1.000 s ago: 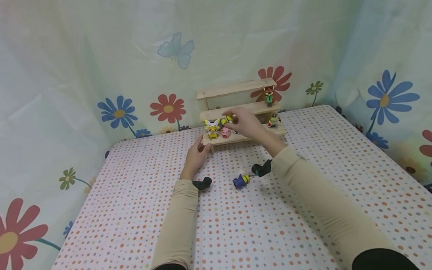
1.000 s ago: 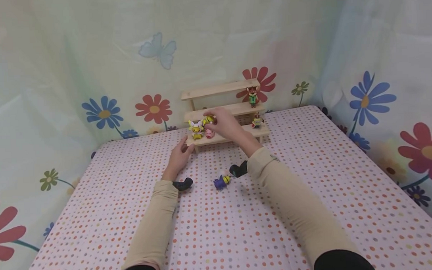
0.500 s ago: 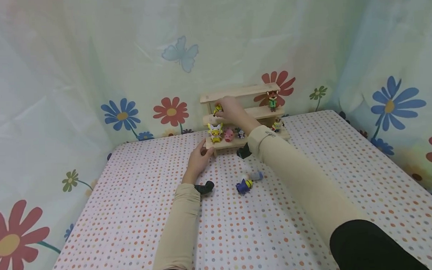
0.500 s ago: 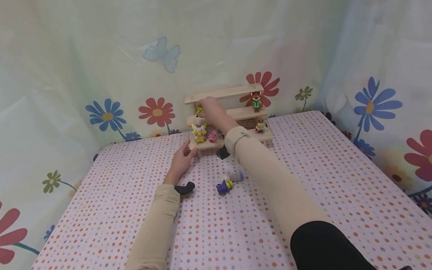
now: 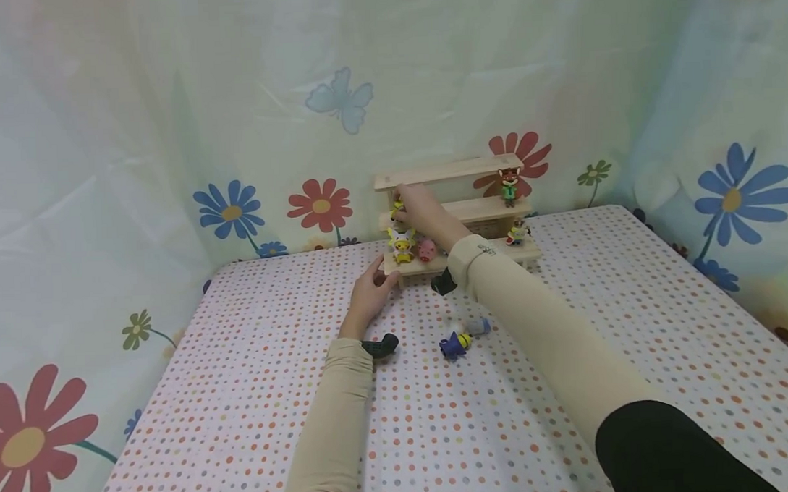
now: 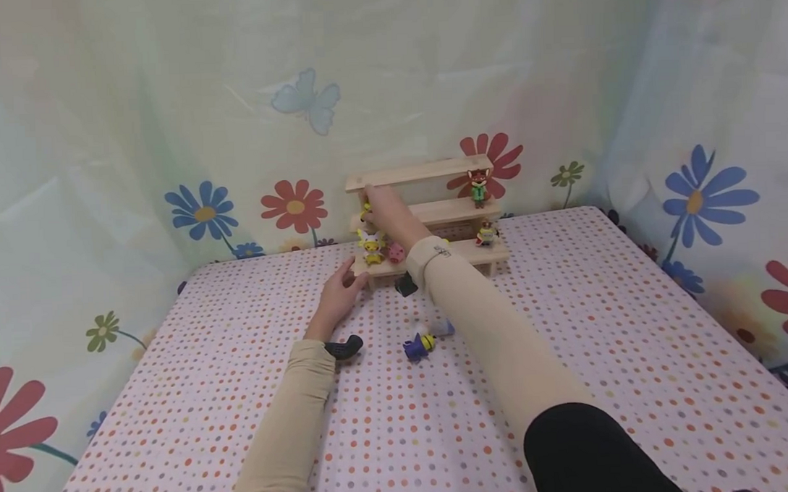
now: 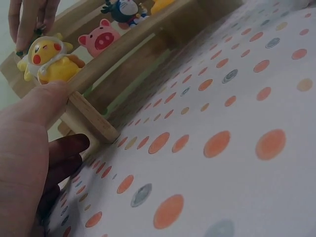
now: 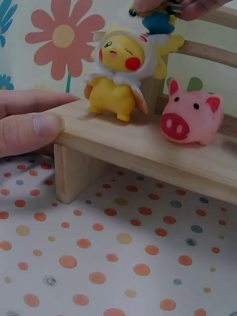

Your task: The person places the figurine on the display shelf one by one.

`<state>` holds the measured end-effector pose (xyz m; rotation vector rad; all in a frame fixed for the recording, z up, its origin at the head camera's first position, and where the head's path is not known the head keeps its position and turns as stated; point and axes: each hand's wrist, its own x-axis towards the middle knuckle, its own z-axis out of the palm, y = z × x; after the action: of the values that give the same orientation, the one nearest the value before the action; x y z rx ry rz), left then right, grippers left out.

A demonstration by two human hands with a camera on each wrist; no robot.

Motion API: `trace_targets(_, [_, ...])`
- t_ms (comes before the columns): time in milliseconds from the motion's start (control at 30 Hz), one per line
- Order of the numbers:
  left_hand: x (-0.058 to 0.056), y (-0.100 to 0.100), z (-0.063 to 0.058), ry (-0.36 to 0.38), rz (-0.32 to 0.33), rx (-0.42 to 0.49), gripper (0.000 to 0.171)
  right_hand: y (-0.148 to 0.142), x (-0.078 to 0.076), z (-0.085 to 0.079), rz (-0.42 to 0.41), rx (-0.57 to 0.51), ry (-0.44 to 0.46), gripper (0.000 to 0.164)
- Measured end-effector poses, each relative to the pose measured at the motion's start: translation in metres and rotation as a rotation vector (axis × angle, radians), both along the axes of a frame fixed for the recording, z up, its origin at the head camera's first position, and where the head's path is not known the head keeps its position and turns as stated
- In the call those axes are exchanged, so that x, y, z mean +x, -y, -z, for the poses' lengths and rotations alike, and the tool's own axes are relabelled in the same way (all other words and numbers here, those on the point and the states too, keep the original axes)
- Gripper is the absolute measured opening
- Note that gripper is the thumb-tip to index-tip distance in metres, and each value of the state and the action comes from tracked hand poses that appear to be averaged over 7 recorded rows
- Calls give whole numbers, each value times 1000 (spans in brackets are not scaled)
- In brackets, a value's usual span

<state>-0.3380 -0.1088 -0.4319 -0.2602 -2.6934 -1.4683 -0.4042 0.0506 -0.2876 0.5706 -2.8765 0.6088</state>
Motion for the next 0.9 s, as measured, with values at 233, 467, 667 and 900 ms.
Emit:
trace_targets(233, [-1, -1, -2, 10, 3, 10, 77, -3, 4, -3, -47, -32, -1, 37])
trace_targets(467, [-2, -1, -1, -3, -7, 11, 76, -5, 3, -5, -57, -33, 24, 38])
trace_targets(667, [-2, -3, 2, 21, -13, 18, 75, -8, 1, -2, -65, 8, 34, 39])
trace_targets(900, [-3, 5, 1, 7, 3, -8, 78, -10, 19, -16, -66, 33, 48, 62])
